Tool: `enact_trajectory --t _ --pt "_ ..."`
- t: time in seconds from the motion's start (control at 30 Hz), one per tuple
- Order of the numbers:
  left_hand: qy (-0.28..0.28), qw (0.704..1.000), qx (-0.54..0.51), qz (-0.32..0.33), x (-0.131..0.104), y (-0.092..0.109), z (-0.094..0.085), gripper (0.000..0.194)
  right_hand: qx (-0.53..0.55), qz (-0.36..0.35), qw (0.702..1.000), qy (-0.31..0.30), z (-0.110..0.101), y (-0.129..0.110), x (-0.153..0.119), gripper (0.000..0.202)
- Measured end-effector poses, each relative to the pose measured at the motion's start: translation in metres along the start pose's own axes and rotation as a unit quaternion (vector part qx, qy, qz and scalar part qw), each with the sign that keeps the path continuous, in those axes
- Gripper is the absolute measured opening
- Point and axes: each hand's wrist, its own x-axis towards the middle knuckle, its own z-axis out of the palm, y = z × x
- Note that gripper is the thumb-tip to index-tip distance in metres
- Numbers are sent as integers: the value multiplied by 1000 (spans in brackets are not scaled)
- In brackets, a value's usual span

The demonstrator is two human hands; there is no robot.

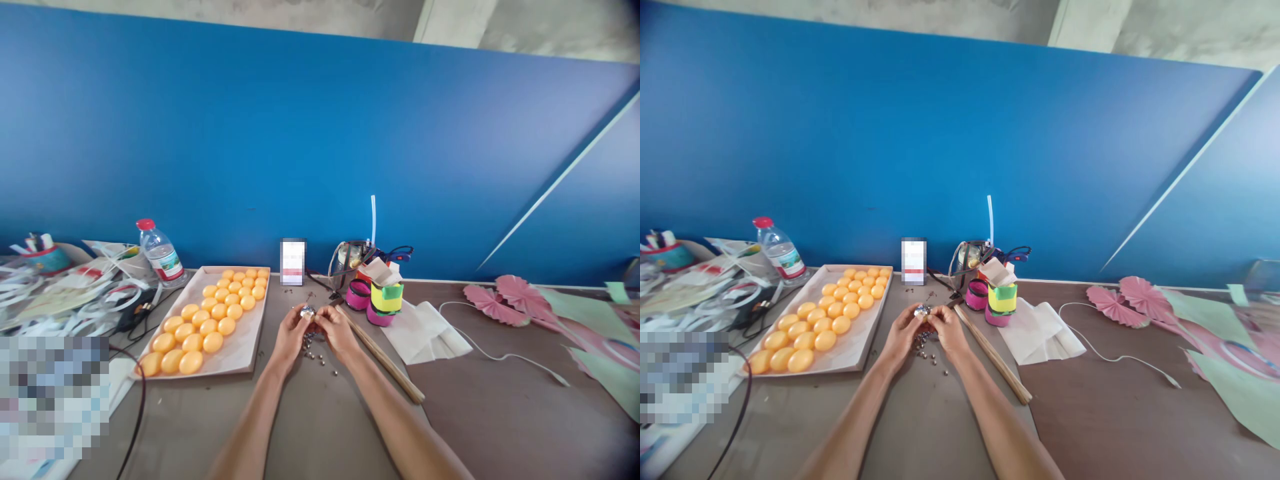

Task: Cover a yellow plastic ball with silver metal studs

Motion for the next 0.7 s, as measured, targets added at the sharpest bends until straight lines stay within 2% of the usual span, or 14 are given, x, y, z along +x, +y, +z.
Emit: enact_trajectory --t 0.1,0.23,0.33,0.57,0.63,0.7 --pt "11 999 41 11 1 -3 -2 38 -3 -3 1000 -3 -2 2 1 13" --pt "4 993 111 42 3 -6 -4 37 -25 12 999 25 -2 3 2 15" --pt "6 991 122 46 4 -8 -4 37 -21 21 999 31 0 0 1 16" --pt "34 999 38 7 4 -2 0 44 74 28 997 -7 3 -12 -2 19" --pt "36 999 -3 -9 4 2 0 44 38 2 999 10 1 -14 -1 18" --pt "45 998 -29 -27 4 6 1 44 -80 -40 995 45 -4 -13 1 15"
